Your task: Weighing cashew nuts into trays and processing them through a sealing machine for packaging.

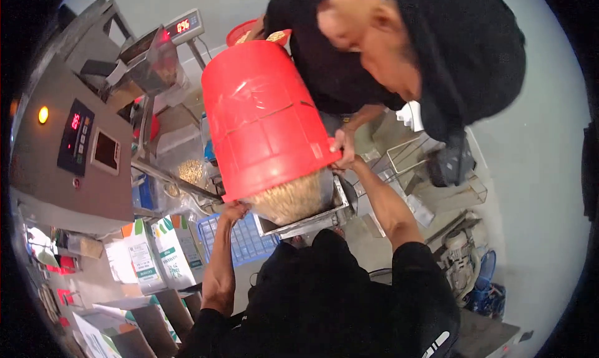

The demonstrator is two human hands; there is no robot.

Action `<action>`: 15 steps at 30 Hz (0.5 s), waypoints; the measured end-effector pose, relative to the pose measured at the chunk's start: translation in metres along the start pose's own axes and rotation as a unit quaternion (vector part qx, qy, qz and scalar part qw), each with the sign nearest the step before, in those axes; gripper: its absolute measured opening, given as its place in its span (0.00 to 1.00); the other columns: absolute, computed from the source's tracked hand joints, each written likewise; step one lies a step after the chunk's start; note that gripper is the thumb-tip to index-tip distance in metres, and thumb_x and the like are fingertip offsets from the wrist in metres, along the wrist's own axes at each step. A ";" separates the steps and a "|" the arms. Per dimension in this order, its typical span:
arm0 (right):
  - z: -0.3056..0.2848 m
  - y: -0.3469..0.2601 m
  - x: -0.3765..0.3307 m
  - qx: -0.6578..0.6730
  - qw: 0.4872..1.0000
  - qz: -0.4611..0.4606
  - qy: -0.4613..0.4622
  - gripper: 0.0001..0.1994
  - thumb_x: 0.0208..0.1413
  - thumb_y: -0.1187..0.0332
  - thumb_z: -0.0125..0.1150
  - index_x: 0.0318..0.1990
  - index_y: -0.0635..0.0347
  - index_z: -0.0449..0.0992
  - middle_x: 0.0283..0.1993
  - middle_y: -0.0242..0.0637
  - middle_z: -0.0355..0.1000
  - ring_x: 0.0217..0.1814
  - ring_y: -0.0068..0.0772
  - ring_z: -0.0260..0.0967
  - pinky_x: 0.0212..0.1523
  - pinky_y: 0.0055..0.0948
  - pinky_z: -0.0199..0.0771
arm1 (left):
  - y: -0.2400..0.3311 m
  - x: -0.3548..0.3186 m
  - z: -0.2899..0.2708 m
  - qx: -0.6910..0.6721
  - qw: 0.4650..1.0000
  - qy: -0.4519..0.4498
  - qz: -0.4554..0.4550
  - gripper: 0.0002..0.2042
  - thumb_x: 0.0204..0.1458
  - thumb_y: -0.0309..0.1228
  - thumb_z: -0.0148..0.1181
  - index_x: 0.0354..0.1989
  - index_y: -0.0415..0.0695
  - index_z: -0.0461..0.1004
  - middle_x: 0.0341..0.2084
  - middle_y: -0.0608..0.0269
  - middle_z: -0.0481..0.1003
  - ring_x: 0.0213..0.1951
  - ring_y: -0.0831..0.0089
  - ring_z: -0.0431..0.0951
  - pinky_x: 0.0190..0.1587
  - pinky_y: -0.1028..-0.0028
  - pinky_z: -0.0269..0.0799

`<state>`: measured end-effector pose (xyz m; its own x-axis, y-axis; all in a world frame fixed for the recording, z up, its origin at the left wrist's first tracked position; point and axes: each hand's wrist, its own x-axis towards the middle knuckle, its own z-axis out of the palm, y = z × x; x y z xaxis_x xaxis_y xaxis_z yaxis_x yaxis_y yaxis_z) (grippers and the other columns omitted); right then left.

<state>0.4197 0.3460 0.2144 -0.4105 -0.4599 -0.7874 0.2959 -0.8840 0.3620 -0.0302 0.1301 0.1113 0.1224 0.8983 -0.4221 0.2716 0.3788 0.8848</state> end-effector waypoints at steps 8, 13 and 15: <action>-0.016 0.028 0.038 0.054 0.977 -0.090 0.184 0.13 0.63 0.60 0.52 0.48 0.58 0.74 0.44 0.41 0.74 0.46 0.36 0.73 0.52 0.39 0.73 | -0.054 -0.001 0.012 -0.046 0.983 0.026 0.174 0.34 0.37 0.35 0.80 0.57 0.45 0.74 0.51 0.59 0.78 0.53 0.70 0.77 0.58 0.63 0.73; 0.007 0.043 0.056 0.089 0.945 -0.151 0.275 0.12 0.62 0.63 0.52 0.48 0.58 0.74 0.43 0.40 0.74 0.45 0.34 0.72 0.50 0.37 0.73 | -0.085 -0.011 0.011 -0.360 0.932 0.029 0.031 0.34 0.47 0.33 0.72 0.63 0.40 0.66 0.54 0.57 0.75 0.52 0.67 0.76 0.55 0.64 0.74; 0.014 0.053 0.060 0.111 0.928 -0.176 0.309 0.12 0.62 0.64 0.52 0.48 0.59 0.74 0.43 0.39 0.74 0.45 0.34 0.72 0.50 0.37 0.73 | -0.088 -0.016 0.020 -0.356 0.931 0.073 0.020 0.33 0.47 0.33 0.71 0.63 0.40 0.66 0.53 0.57 0.75 0.51 0.67 0.76 0.54 0.64 0.74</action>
<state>0.3990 0.2703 0.1933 0.1458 -0.0643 -0.9872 0.0244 -0.9974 0.0685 -0.0365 0.0779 0.0362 -0.0264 0.9161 -0.4001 -0.4389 0.3490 0.8280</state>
